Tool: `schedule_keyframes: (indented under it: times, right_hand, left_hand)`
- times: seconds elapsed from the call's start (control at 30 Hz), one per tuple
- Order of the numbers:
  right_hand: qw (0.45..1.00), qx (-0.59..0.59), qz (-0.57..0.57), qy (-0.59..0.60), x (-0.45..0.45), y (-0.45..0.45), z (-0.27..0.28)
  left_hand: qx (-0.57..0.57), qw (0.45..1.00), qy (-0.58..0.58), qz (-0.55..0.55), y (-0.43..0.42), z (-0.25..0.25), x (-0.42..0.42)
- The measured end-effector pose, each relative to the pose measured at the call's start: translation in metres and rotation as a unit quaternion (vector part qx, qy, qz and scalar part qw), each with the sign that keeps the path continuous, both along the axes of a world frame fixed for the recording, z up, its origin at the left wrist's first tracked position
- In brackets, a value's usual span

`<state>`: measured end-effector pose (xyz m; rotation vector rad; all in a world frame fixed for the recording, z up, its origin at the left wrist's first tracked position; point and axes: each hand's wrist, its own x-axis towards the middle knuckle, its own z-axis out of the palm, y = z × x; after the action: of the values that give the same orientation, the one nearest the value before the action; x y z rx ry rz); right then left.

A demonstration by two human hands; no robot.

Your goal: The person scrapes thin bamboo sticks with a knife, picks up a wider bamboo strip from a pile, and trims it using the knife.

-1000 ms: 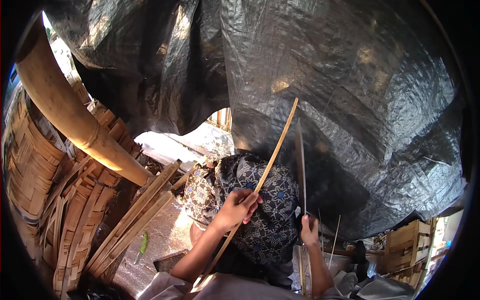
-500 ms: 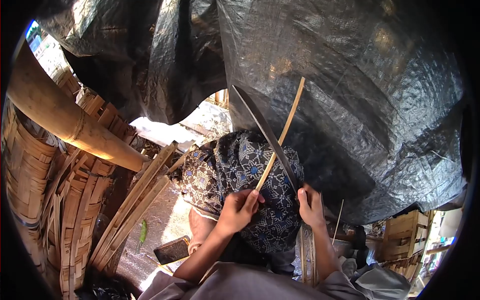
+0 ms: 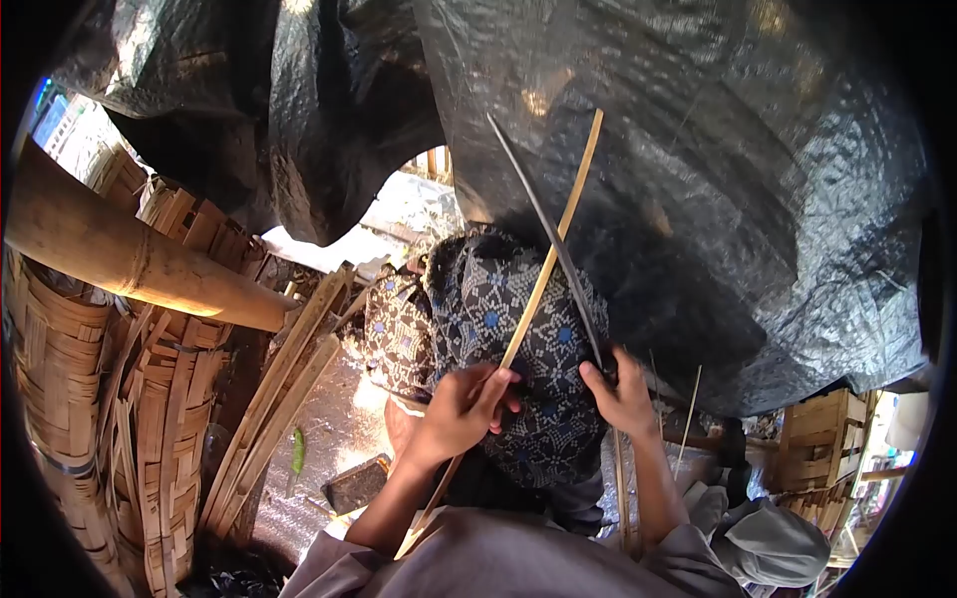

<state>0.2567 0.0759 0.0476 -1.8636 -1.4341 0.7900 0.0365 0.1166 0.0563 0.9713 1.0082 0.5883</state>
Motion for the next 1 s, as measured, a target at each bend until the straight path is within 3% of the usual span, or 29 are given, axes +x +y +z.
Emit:
schedule_keyframes:
  times: [0.1, 0.13, 0.3, 0.37, 0.53, 0.63, 0.77, 0.9, 0.97, 1.0]
  right_hand:
    - [1.000, -0.009, 0.003, -0.015, 0.001, 0.001, -0.007]
    - [1.000, -0.001, 0.004, -0.008, 0.003, 0.002, -0.011]
    - [0.999, -0.004, 0.000, 0.042, -0.001, 0.008, -0.007]
    - [0.998, -0.003, -0.002, 0.055, -0.002, 0.007, -0.010]
    - [0.999, 0.002, -0.014, 0.051, -0.002, 0.003, -0.011]
    - [0.999, 0.004, -0.032, 0.034, -0.003, -0.001, -0.014]
    - [0.996, 0.027, -0.039, 0.078, -0.004, -0.004, -0.017]
    - [0.992, 0.018, -0.054, 0.113, -0.006, -0.008, -0.017]
    - [0.995, 0.026, -0.054, 0.076, -0.006, -0.009, -0.015]
    - [0.995, 0.021, -0.061, 0.070, -0.006, -0.010, -0.016]
  left_hand:
    - [0.027, 0.996, 0.019, 0.079, -0.018, -0.007, -0.015]
    - [0.066, 0.992, 0.079, 0.075, -0.020, -0.004, -0.021]
    - [0.023, 0.992, 0.126, 0.009, -0.034, -0.036, -0.063]
    - [-0.025, 0.995, 0.086, 0.040, -0.038, -0.035, -0.068]
    - [0.015, 0.995, 0.089, 0.052, -0.036, -0.027, -0.070]
    - [0.023, 0.989, 0.147, -0.011, -0.033, -0.014, -0.066]
    - [-0.008, 0.996, 0.088, -0.026, -0.037, -0.016, -0.056]
    - [0.082, 0.979, 0.181, 0.041, -0.040, -0.021, -0.060]
    - [0.195, 0.938, 0.258, 0.127, -0.036, -0.022, -0.073]
    - [0.241, 0.903, 0.336, 0.113, -0.028, -0.005, -0.078]
